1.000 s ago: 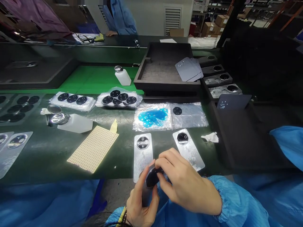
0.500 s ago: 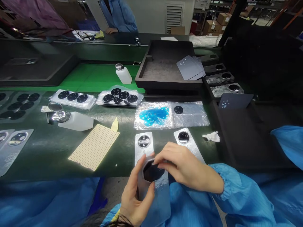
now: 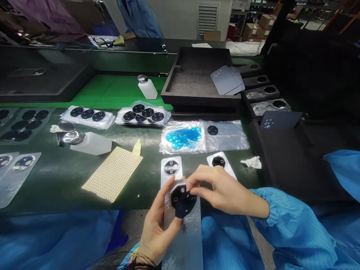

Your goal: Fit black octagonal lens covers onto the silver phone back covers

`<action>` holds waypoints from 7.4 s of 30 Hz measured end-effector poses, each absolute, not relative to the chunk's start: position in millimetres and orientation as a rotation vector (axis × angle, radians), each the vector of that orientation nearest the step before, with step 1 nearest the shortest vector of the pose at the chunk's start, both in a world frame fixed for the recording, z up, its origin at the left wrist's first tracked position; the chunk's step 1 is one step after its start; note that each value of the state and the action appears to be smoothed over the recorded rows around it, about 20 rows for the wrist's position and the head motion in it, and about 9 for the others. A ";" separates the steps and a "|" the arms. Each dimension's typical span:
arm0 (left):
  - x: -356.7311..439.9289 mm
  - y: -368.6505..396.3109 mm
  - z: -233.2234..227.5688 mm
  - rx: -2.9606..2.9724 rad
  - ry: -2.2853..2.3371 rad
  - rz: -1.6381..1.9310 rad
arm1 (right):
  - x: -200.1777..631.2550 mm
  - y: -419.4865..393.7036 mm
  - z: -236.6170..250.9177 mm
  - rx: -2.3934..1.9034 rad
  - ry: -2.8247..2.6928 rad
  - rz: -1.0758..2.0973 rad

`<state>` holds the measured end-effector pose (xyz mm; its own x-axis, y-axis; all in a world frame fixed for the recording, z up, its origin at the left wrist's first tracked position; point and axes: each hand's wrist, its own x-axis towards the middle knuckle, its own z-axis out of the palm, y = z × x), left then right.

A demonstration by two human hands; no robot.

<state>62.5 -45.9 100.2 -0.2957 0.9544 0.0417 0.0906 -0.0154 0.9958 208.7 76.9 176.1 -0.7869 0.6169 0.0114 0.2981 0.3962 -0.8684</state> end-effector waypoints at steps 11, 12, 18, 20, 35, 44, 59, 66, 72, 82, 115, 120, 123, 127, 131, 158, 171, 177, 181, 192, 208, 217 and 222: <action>62.4 -43.5 104.1 1.166 1.461 1.426 | 197.6 80.5 177.0 -0.999 -2.271 1.356; 62.0 -43.3 104.3 1.160 1.462 1.425 | 197.1 80.5 177.2 -1.000 -2.276 1.351; 62.2 -42.2 106.1 1.139 1.452 1.426 | 196.8 80.0 177.8 -1.038 -2.283 1.362; 62.8 -41.9 107.0 1.134 1.451 1.421 | 196.7 79.8 178.2 -1.054 -2.289 1.376; 61.8 -42.9 107.4 1.114 1.437 1.438 | 194.6 78.3 178.7 -0.988 -2.379 1.234; 59.1 -45.4 106.9 0.959 1.453 1.382 | 194.2 76.6 172.8 -0.901 -2.391 1.084; 63.3 -45.4 120.0 0.689 1.475 1.314 | 194.5 72.6 167.6 -0.748 -2.374 0.965; 63.7 -48.3 117.7 0.625 1.398 1.310 | 197.5 66.5 164.3 -0.692 -2.396 0.804; 66.2 -45.7 125.6 0.571 1.274 1.400 | 200.5 63.3 167.0 -0.642 -2.432 0.727; 68.4 -47.4 131.0 0.599 1.229 1.442 | 204.7 53.2 172.0 -0.609 -2.500 0.495; 75.9 -53.8 123.0 0.771 1.421 1.442 | 213.6 36.7 175.4 -0.349 -2.649 -0.326; 76.8 -54.8 120.9 0.806 1.429 1.457 | 216.3 39.6 173.8 -0.401 -2.585 -0.091; 77.4 -54.0 123.0 0.691 1.332 1.492 | 220.4 45.9 172.0 -0.594 -2.384 0.268; 78.5 -49.7 129.6 0.528 1.152 1.505 | 225.6 53.0 166.8 -0.883 -2.167 0.808; 76.7 -44.3 133.3 0.515 1.099 1.482 | 225.4 55.3 159.4 -0.921 -2.114 1.373; 59.0 -42.4 141.6 0.936 1.209 1.179 | 226.0 82.9 178.7 -1.019 -2.291 1.644; 52.6 -41.4 146.6 0.970 1.210 1.057 | 229.9 90.7 185.0 -0.979 -2.391 1.805; 49.6 -44.3 144.2 1.023 1.227 0.998 | 229.1 90.0 183.2 -0.991 -2.453 1.744; 49.6 -46.5 142.7 1.036 1.242 0.994 | 228.5 90.7 182.0 -0.958 -2.502 1.709; 49.9 -46.3 140.2 1.026 1.270 0.995 | 228.8 89.8 179.3 -0.964 -2.486 1.716; 49.8 -44.0 141.3 1.072 1.296 0.940 | 227.6 87.6 172.8 -0.972 -2.442 1.690; 52.7 -43.3 131.9 0.973 1.248 0.975 | 227.7 81.9 161.0 -1.030 -2.404 1.562; 53.8 -42.0 126.6 0.930 1.227 0.978 | 227.8 76.9 156.3 -1.048 -2.427 1.375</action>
